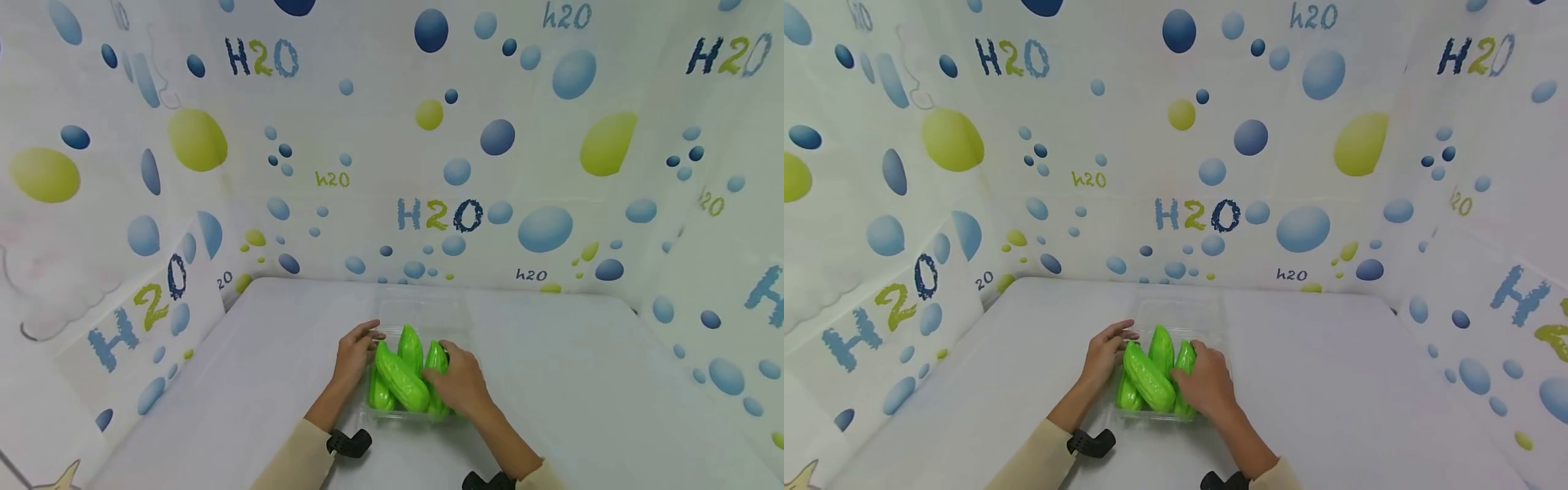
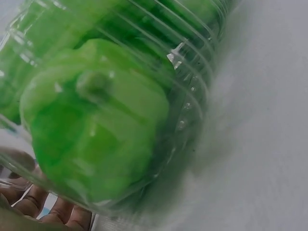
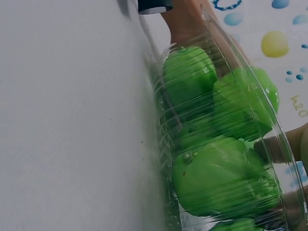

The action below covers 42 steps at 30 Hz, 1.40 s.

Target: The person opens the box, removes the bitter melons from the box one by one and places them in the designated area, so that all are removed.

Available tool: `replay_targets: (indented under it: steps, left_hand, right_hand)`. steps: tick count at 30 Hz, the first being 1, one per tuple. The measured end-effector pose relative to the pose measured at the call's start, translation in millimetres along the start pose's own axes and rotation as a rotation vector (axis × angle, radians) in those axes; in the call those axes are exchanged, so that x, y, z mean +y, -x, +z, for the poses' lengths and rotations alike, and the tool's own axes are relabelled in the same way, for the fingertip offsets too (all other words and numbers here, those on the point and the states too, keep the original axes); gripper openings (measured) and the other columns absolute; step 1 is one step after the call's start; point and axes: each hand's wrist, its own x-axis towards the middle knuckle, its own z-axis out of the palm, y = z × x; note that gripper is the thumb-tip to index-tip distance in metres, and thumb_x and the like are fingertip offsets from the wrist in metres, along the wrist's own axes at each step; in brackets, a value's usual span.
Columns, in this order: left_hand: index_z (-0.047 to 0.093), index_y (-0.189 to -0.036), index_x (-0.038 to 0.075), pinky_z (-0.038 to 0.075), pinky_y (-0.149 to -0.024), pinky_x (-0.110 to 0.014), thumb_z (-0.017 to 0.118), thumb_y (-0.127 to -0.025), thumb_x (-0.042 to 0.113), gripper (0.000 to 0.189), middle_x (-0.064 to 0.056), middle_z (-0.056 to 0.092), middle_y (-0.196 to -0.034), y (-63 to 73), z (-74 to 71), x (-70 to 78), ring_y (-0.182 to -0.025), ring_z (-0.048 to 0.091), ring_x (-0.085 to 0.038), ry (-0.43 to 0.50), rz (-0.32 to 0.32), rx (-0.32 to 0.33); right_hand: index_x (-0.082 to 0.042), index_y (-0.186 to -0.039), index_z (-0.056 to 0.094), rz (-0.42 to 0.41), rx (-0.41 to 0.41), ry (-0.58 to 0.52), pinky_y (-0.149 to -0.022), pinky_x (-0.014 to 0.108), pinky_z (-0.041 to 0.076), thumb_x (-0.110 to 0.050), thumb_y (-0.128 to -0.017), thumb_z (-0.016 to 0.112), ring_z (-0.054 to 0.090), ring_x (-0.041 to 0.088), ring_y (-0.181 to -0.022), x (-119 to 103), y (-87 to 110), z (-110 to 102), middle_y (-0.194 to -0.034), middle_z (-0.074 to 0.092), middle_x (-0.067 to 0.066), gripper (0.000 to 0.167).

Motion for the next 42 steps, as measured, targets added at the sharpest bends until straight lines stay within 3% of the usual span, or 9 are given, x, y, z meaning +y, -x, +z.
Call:
replay_targets:
  steps: [2, 6, 9, 13, 17, 26, 31, 35, 42]
  left_hand:
    - [0.059, -0.136, -0.006, 0.053, -0.075, -0.019, 0.043, -0.092, -0.002, 0.047, -0.021, 0.071, -0.114, -1.0, 0.6, -0.1, -0.100, 0.068, -0.020, 0.003, 0.005, -0.005]
    - [0.057, -0.135, -0.011, 0.054, -0.076, -0.021, 0.042, -0.091, -0.005, 0.046, -0.028, 0.068, -0.115, 11.1, -1.8, 20.8, -0.102, 0.069, -0.027, 0.011, 0.026, -0.037]
    - [0.056, -0.135, -0.013, 0.055, -0.077, -0.023, 0.041, -0.093, -0.007, 0.045, -0.033, 0.067, -0.117, 13.8, -3.1, 26.4, -0.103, 0.069, -0.030, 0.020, 0.023, -0.056]
    - [0.055, -0.137, -0.010, 0.056, -0.078, -0.023, 0.040, -0.097, -0.003, 0.044, -0.030, 0.068, -0.117, 3.6, -1.7, 6.1, -0.103, 0.069, -0.026, 0.019, 0.015, -0.042]
    - [0.057, -0.137, -0.008, 0.057, -0.078, -0.022, 0.041, -0.097, -0.001, 0.043, -0.026, 0.070, -0.115, 2.5, -0.2, -0.8, -0.104, 0.070, -0.029, -0.004, 0.018, -0.031]
    - [0.056, -0.138, -0.007, 0.057, -0.075, -0.021, 0.041, -0.095, -0.003, 0.045, -0.025, 0.070, -0.115, 1.1, -0.8, 0.6, -0.112, 0.066, -0.042, 0.015, 0.018, -0.037]
    - [0.056, -0.138, -0.007, 0.056, -0.076, -0.020, 0.041, -0.096, -0.002, 0.045, -0.025, 0.070, -0.116, 0.2, -1.5, 1.3, -0.113, 0.066, -0.041, 0.014, 0.009, -0.041]
    - [0.055, -0.139, -0.006, 0.055, -0.076, -0.019, 0.041, -0.097, -0.001, 0.045, -0.025, 0.069, -0.117, 0.5, -2.9, 1.3, -0.112, 0.067, -0.039, 0.007, 0.004, -0.046]
    - [0.054, -0.140, -0.006, 0.054, -0.075, -0.018, 0.041, -0.095, -0.002, 0.047, -0.025, 0.069, -0.119, 1.4, -4.1, 3.0, -0.112, 0.066, -0.038, 0.013, 0.003, -0.052]
  right_hand:
    - [0.007, -0.137, 0.056, -0.004, 0.000, -0.003, -0.079, 0.042, 0.057, -0.021, -0.083, 0.077, 0.065, 0.025, -0.099, -0.1, -0.9, -2.1, -0.120, 0.068, 0.020, 0.065]
    - [0.002, -0.140, 0.056, -0.007, -0.010, -0.014, -0.082, 0.045, 0.057, -0.023, -0.083, 0.078, 0.065, 0.028, -0.105, 0.2, -2.5, -4.5, -0.124, 0.068, 0.019, 0.066]
    - [-0.002, -0.141, 0.057, -0.001, -0.011, -0.036, -0.085, 0.047, 0.056, -0.023, -0.082, 0.079, 0.065, 0.030, -0.108, -0.5, -1.4, -5.1, -0.125, 0.068, 0.019, 0.066]
    - [-0.004, -0.141, 0.058, 0.013, -0.005, -0.064, -0.090, 0.050, 0.055, -0.025, -0.082, 0.079, 0.064, 0.030, -0.111, -1.2, 0.5, -5.2, -0.127, 0.067, 0.018, 0.066]
    - [-0.005, -0.143, 0.057, 0.023, 0.000, -0.097, -0.093, 0.051, 0.054, -0.025, -0.083, 0.078, 0.063, 0.030, -0.115, -0.3, 1.2, -6.0, -0.131, 0.065, 0.018, 0.067]
    - [-0.002, -0.145, 0.054, -0.016, 0.034, -0.145, -0.086, 0.041, 0.055, -0.026, -0.086, 0.074, 0.064, 0.022, -0.103, -0.3, -1.0, -7.8, -0.128, 0.067, 0.015, 0.067]
    - [-0.004, -0.147, 0.052, -0.004, 0.039, -0.169, -0.085, 0.040, 0.055, -0.026, -0.088, 0.073, 0.063, 0.021, -0.103, 0.0, -1.9, -7.5, -0.132, 0.064, 0.016, 0.066]
    - [-0.005, -0.145, 0.053, 0.017, 0.042, -0.211, -0.079, 0.037, 0.057, -0.023, -0.089, 0.073, 0.065, 0.022, -0.098, 0.1, -1.6, -7.3, -0.126, 0.065, 0.017, 0.062]
    - [-0.006, -0.144, 0.050, 0.032, 0.050, -0.279, -0.088, 0.044, 0.056, -0.022, -0.092, 0.069, 0.064, 0.028, -0.112, -0.1, -1.7, -7.0, -0.132, 0.063, 0.017, 0.058]
